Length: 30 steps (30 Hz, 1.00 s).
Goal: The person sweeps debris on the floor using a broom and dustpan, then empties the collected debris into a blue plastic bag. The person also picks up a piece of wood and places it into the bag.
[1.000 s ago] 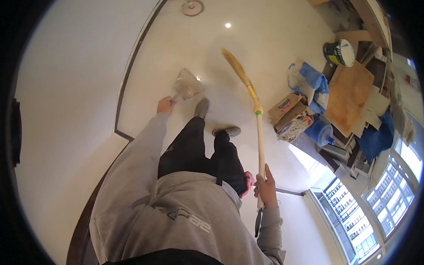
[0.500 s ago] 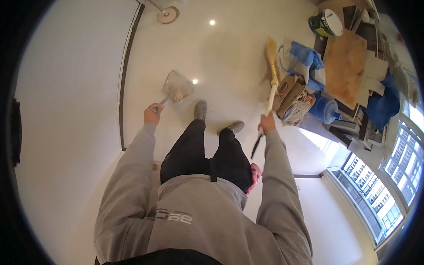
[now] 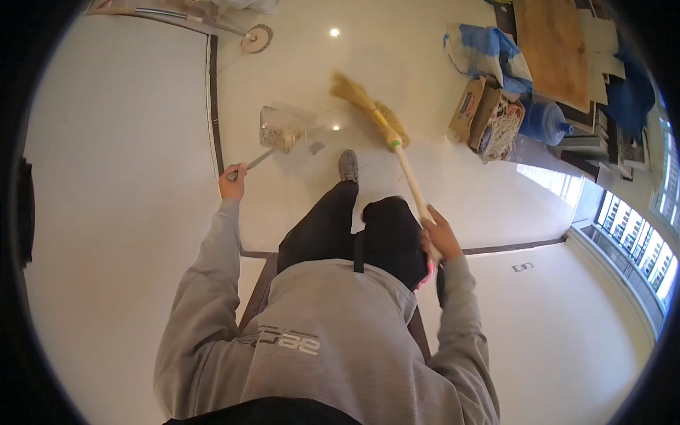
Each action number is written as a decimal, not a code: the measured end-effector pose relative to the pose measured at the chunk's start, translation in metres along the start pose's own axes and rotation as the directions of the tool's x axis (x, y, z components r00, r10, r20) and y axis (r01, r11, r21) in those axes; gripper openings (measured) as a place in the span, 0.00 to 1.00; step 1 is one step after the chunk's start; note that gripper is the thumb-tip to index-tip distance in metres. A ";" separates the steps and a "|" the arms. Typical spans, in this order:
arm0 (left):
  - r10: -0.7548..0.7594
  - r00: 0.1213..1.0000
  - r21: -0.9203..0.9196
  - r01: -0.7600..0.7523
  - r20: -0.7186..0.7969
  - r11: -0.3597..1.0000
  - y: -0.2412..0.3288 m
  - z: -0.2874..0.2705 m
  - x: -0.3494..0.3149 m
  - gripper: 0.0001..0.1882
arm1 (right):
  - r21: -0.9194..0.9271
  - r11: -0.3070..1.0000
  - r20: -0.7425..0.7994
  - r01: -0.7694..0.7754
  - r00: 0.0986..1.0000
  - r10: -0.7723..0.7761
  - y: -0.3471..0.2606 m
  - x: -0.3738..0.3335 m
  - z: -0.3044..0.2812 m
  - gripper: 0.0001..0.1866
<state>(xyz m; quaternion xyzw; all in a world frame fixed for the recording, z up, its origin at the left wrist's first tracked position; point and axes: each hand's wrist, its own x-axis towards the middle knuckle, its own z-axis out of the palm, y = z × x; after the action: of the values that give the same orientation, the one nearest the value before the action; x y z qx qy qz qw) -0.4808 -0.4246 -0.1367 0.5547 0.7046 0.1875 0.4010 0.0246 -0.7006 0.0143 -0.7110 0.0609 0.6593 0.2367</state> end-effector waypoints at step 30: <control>-0.154 0.979 -0.202 0.179 0.132 0.963 0.021 -0.116 0.002 0.16 | 0.908 0.410 0.136 -0.087 0.986 -0.092 0.189 0.223 0.121 0.09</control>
<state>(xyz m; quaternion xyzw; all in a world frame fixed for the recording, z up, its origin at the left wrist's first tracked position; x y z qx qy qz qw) -0.5577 -0.3957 -0.0519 0.4574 0.7002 0.1949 0.5124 -0.1335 -0.7660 -0.2516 -0.4113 0.3884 0.5761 0.5900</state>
